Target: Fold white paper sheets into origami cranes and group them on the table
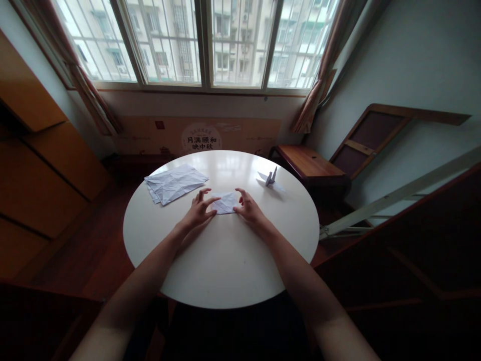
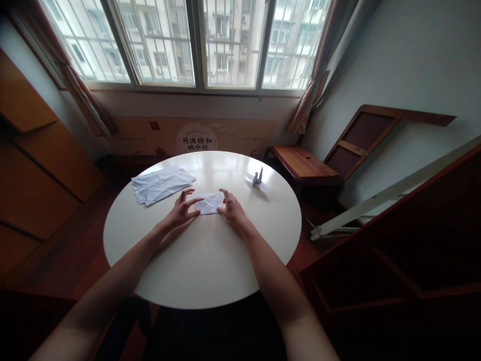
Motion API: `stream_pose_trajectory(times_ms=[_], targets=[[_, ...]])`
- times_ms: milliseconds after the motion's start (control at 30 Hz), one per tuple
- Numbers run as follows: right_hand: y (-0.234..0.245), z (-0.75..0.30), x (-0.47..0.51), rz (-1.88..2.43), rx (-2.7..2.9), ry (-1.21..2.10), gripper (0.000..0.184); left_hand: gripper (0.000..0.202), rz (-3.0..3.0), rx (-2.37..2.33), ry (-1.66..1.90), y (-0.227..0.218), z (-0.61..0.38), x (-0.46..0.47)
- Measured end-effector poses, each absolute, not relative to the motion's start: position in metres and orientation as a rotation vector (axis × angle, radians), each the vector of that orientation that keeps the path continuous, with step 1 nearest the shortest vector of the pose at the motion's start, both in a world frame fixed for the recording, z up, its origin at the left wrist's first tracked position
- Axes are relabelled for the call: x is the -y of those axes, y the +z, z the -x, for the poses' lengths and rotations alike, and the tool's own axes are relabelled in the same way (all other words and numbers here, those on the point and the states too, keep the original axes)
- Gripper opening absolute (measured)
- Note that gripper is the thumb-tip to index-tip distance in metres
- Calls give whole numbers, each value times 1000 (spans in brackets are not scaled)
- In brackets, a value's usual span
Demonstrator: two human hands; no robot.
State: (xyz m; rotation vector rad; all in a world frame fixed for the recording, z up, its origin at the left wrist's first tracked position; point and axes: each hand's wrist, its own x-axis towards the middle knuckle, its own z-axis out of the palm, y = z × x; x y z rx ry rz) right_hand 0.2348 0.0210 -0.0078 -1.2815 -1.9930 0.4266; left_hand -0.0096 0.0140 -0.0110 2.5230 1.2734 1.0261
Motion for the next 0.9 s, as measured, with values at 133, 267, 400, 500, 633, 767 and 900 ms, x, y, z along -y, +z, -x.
stream_pose_trajectory(times_ms=[133, 267, 400, 500, 633, 767, 900], targets=[[-9, -231, -21, 1164, 2163, 317, 27, 27, -2597, -1191, 763, -12, 7, -14], [-7, -231, -21, 1228, 2255, 369, 17, 30, -2544, -1266, 699, -12, 6, -15], [-1, -235, -21, 1463, 2192, 334, 16, 32, -2497, -1316, 683, -10, 6, -15], [0, -237, -21, 1534, 2151, 345, 17, 34, -2507, -1345, 673, -7, 5, -13], [0, -237, -21, 1537, 2135, 357, 17, 45, -2463, -1580, 682, -5, 4, -11], [0, -237, -22, 1524, 2136, 391, 18, 50, -2346, -1706, 722, -5, 4, -12], [-1, -239, -22, 1504, 2144, 396, 18, 47, -2307, -1626, 778, -6, 5, -14]])
